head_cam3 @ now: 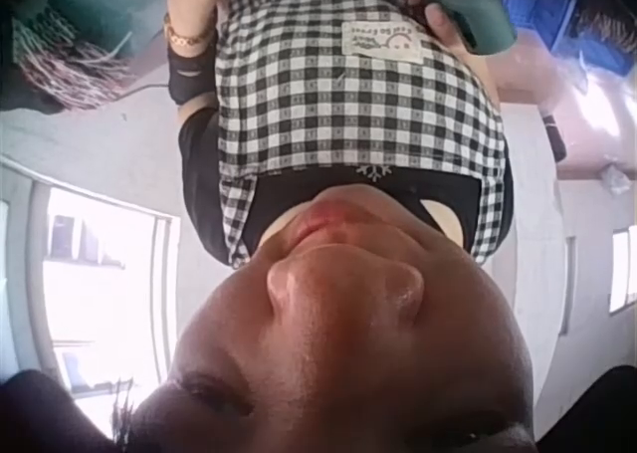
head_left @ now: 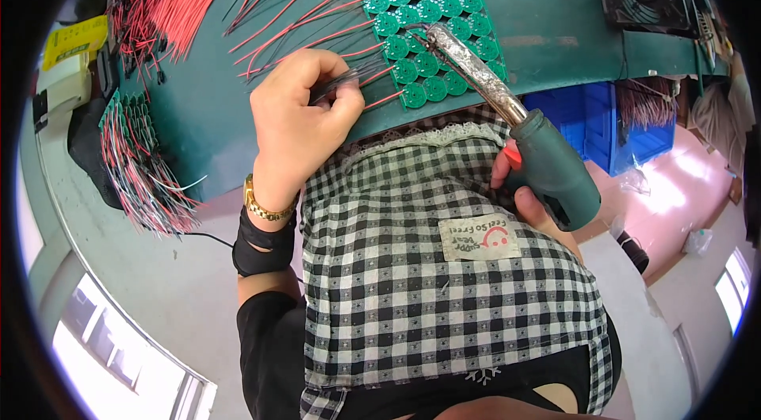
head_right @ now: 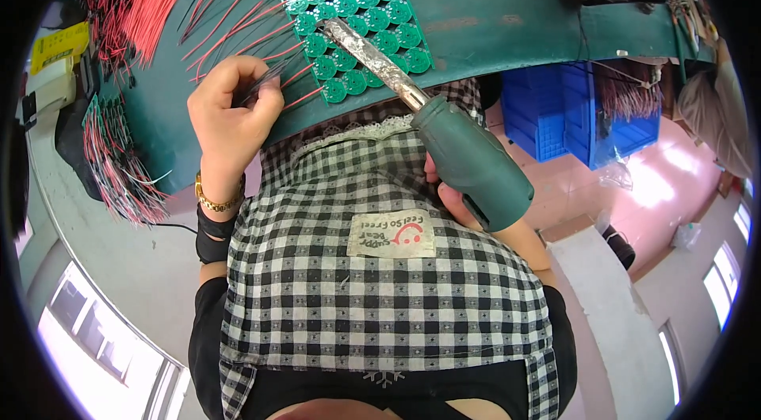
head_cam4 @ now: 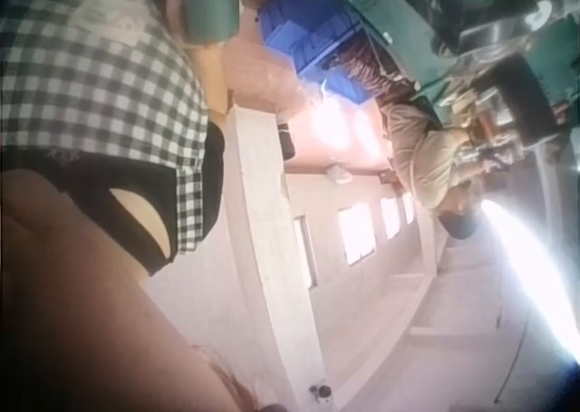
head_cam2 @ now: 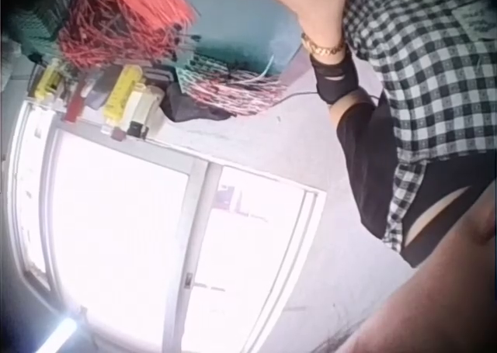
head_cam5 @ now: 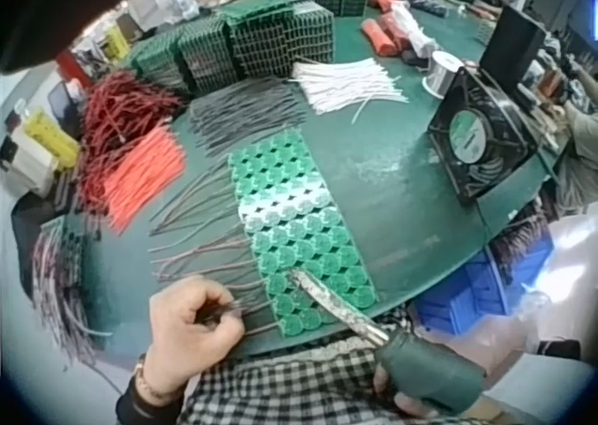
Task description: The person connects red, black, and white wires to LED panels using a soldering iron.
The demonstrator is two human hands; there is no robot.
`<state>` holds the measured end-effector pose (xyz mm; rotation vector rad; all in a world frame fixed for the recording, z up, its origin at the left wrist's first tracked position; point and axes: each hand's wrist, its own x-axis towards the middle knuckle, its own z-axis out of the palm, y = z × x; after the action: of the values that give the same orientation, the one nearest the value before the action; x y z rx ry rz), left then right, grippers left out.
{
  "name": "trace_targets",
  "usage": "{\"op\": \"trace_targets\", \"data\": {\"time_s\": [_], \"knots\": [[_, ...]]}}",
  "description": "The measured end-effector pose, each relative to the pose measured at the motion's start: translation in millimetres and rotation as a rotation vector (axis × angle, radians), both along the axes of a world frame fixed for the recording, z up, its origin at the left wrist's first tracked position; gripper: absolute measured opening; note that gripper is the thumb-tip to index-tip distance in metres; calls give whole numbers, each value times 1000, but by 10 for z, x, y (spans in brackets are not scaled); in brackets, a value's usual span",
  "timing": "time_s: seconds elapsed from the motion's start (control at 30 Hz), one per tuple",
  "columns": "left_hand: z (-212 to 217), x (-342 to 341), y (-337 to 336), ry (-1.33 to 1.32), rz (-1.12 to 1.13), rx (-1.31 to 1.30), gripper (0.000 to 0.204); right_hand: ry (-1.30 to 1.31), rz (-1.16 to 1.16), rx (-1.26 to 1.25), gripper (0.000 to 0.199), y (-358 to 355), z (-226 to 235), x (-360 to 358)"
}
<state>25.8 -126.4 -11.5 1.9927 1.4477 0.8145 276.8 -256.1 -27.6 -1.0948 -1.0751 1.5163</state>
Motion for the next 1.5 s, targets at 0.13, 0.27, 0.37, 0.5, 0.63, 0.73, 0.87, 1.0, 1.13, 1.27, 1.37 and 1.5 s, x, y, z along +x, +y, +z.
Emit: {"op": "trace_targets", "data": {"time_s": [0.13, 0.27, 0.37, 0.5, 0.63, 0.73, 0.87, 1.0, 1.13, 1.27, 1.37, 1.5], "knots": [[8, 8, -9, 18, 0, 11, 10, -12, -22, -6, 32, 3, 38, -18], [50, -4, -27, 44, -16, -27, 11, -86, -24, -7, 35, 1, 18, 3], [17, -66, 11, 69, -79, 249, 12, -65, -44, -21, 37, 3, 26, -7], [96, -76, -27, 206, -72, 408, 18, -68, -85, -17, 36, -37, -5, 56], [117, -8, -166, 44, -131, 296, 26, -66, 6, -108, 38, -68, 68, 139], [66, 44, -197, 0, -61, 128, 17, -50, -8, -80, 41, -129, 40, 180], [-4, 42, -135, 50, -107, 222, 14, -47, -38, -222, 70, -145, 109, 120], [23, 51, -146, 10, -93, 140, 12, -66, -4, -231, 65, -167, 117, 163], [7, 47, -150, -5, -78, 111, 13, -164, 71, -171, 59, -199, 56, 218], [-2, 48, -154, -22, -66, 116, 12, -196, 83, -191, 57, -233, -13, 211], [-15, 56, -143, -34, -63, 124, 13, -279, 94, -53, 32, -218, -51, 231], [-39, 61, -146, -41, -60, 147, 13, -52, 0, -167, 36, -267, -41, 163]]}}
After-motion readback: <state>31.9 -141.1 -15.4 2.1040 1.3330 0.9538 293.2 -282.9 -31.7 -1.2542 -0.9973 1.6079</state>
